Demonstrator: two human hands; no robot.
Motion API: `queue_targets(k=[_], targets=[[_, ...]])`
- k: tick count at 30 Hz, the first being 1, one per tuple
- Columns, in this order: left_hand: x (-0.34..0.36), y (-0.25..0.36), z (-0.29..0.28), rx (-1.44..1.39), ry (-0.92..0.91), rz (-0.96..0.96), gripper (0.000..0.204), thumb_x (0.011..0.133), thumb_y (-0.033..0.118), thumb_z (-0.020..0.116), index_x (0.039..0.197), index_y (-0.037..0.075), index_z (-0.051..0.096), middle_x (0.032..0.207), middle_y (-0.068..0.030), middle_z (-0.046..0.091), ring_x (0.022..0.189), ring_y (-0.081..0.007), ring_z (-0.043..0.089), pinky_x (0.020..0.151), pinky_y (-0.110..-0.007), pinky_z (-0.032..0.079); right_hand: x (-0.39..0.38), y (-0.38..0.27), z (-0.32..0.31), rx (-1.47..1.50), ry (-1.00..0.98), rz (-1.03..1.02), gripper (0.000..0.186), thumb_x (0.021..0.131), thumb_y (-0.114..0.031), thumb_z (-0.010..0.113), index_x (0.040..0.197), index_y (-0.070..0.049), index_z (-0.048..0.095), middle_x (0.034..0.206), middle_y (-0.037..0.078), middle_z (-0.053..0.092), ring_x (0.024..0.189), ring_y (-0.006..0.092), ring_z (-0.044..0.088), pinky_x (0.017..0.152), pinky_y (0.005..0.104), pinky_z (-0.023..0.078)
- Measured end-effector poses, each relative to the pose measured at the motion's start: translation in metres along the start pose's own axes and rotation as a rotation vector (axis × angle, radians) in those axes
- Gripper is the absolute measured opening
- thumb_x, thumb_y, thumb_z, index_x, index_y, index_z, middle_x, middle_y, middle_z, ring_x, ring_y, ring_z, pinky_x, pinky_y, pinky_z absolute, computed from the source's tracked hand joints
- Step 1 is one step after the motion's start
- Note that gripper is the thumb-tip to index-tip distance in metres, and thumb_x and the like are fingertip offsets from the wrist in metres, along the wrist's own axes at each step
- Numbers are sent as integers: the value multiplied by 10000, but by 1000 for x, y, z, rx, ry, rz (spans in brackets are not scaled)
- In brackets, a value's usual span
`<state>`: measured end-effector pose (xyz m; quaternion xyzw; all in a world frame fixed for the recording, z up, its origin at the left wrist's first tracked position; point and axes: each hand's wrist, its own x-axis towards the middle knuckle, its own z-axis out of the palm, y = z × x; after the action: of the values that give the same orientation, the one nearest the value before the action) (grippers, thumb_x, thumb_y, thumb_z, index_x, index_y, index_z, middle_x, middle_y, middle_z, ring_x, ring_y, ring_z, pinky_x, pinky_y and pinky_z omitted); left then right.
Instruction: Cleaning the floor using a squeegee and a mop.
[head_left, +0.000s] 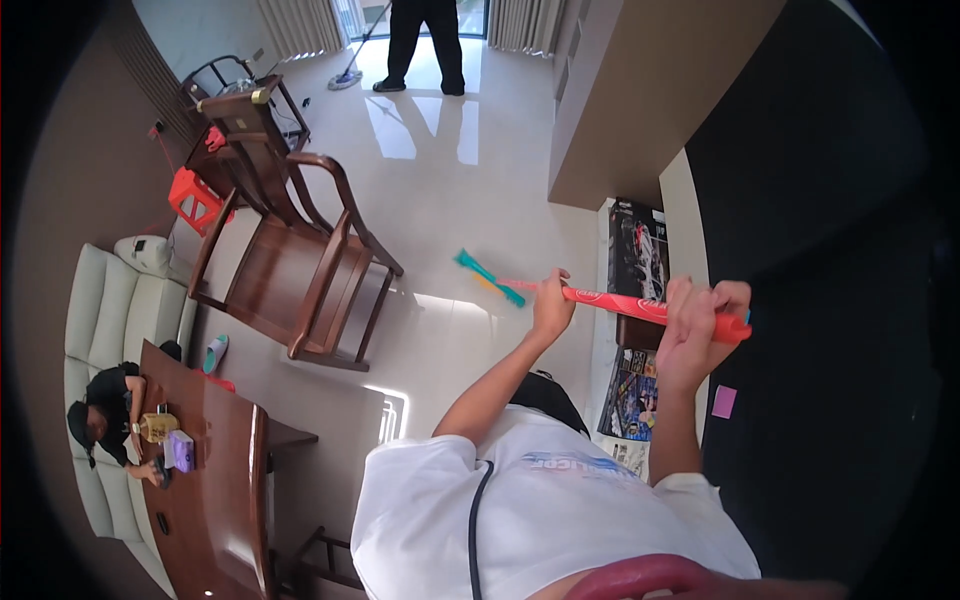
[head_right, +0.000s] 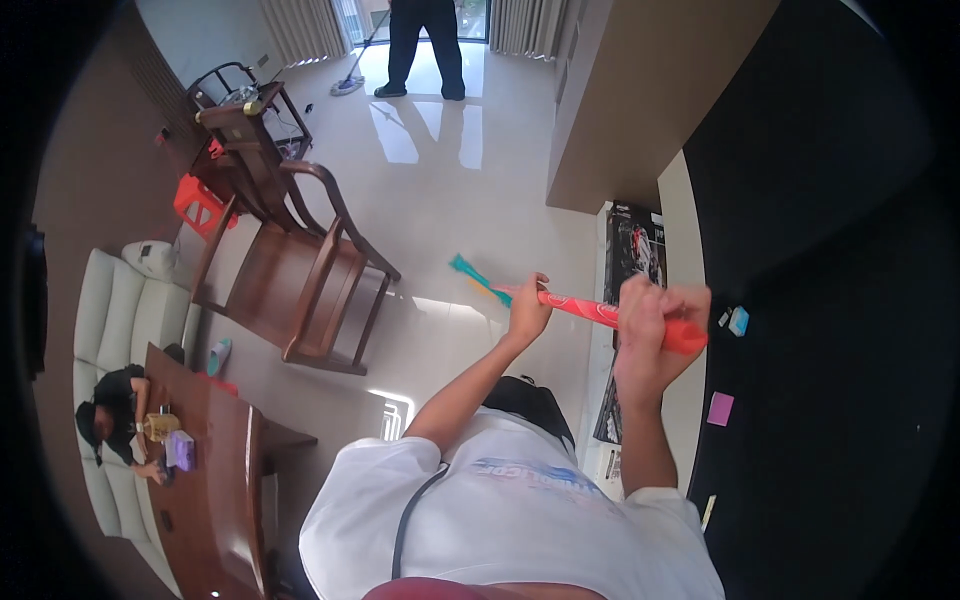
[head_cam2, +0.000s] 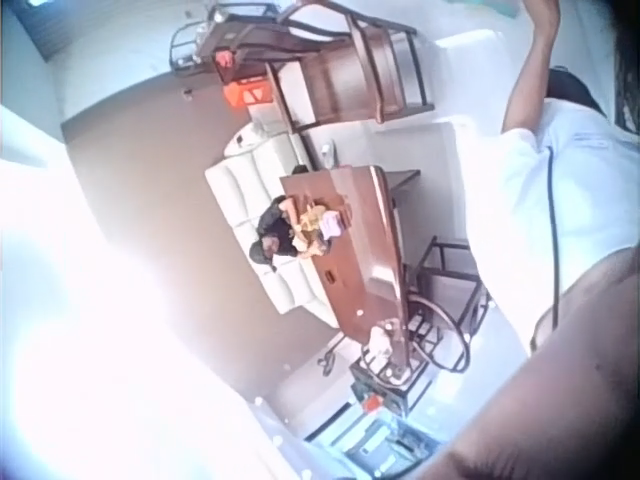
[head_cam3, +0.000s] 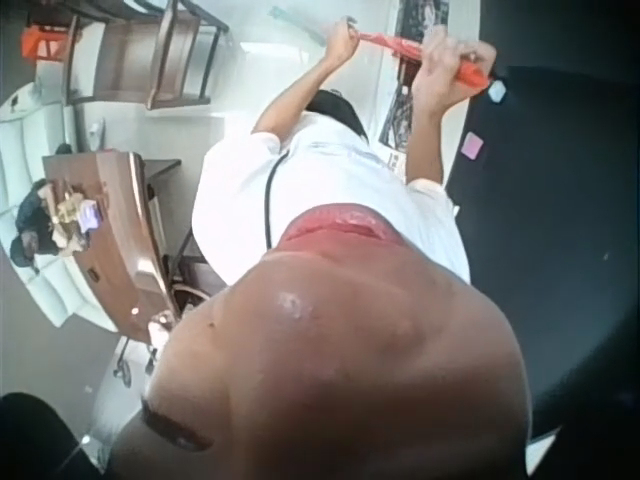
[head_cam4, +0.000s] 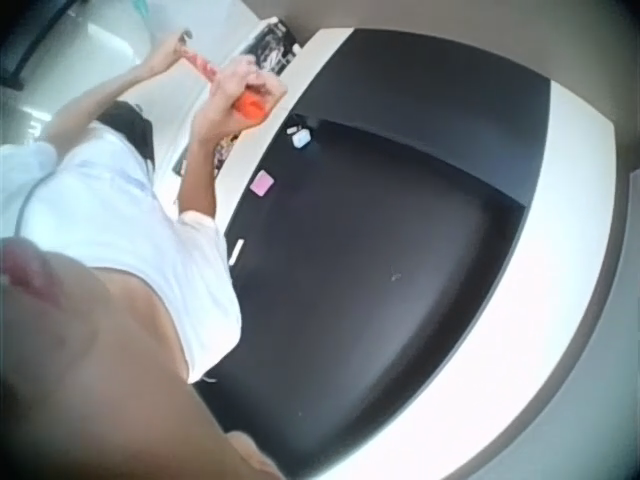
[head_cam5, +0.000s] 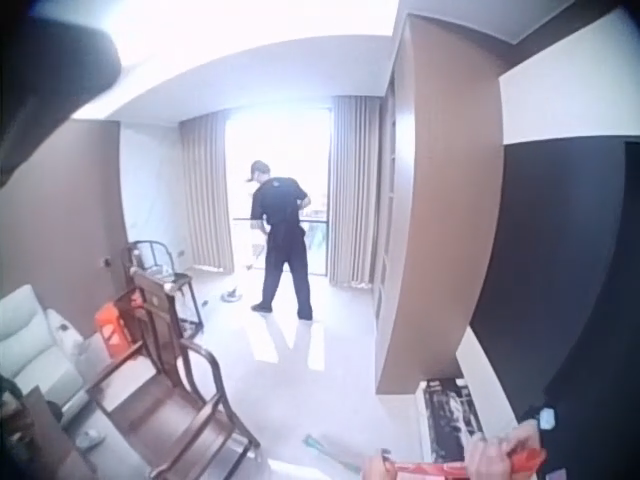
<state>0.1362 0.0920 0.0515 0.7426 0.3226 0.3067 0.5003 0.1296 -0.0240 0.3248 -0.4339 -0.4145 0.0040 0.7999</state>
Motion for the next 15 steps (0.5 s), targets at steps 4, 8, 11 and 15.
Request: queue_targets(k=[4, 8, 11, 15], targets=[[36, 4, -20, -4, -96, -115, 278, 716, 9, 614, 989, 20, 558, 782, -193, 612, 842, -357, 593, 728, -427, 457, 50, 54, 19, 96, -145, -81, 107, 877, -54, 511, 832, -62, 414, 562, 0, 429, 456, 66, 370, 632, 303, 382], [56, -84, -8, 47, 19, -111, 161, 778, 85, 590, 933, 43, 579, 779, -177, 621, 770, -338, 596, 699, -409, 457, 14, 144, 28, -33, -81, 72, 93, 780, -14, 576, 824, -44, 500, 656, 45, 528, 605, 161, 513, 662, 351, 465], [86, -146, -11, 53, 251, -76, 129, 824, 150, 564, 906, 55, 592, 745, -156, 617, 693, -308, 588, 662, -389, 457, 10, 174, 41, 100, -264, -119, 172, 698, 2, 624, 797, -54, 494, 601, 69, 495, 504, 234, 493, 575, 351, 446], [151, -158, -22, 113, 299, -262, 140, 855, 164, 528, 894, 44, 590, 683, -129, 579, 621, -235, 564, 601, -348, 446, 22, 240, 27, 142, -441, -130, 236, 691, -26, 681, 817, -67, 486, 652, 44, 485, 545, 226, 498, 590, 343, 437]])
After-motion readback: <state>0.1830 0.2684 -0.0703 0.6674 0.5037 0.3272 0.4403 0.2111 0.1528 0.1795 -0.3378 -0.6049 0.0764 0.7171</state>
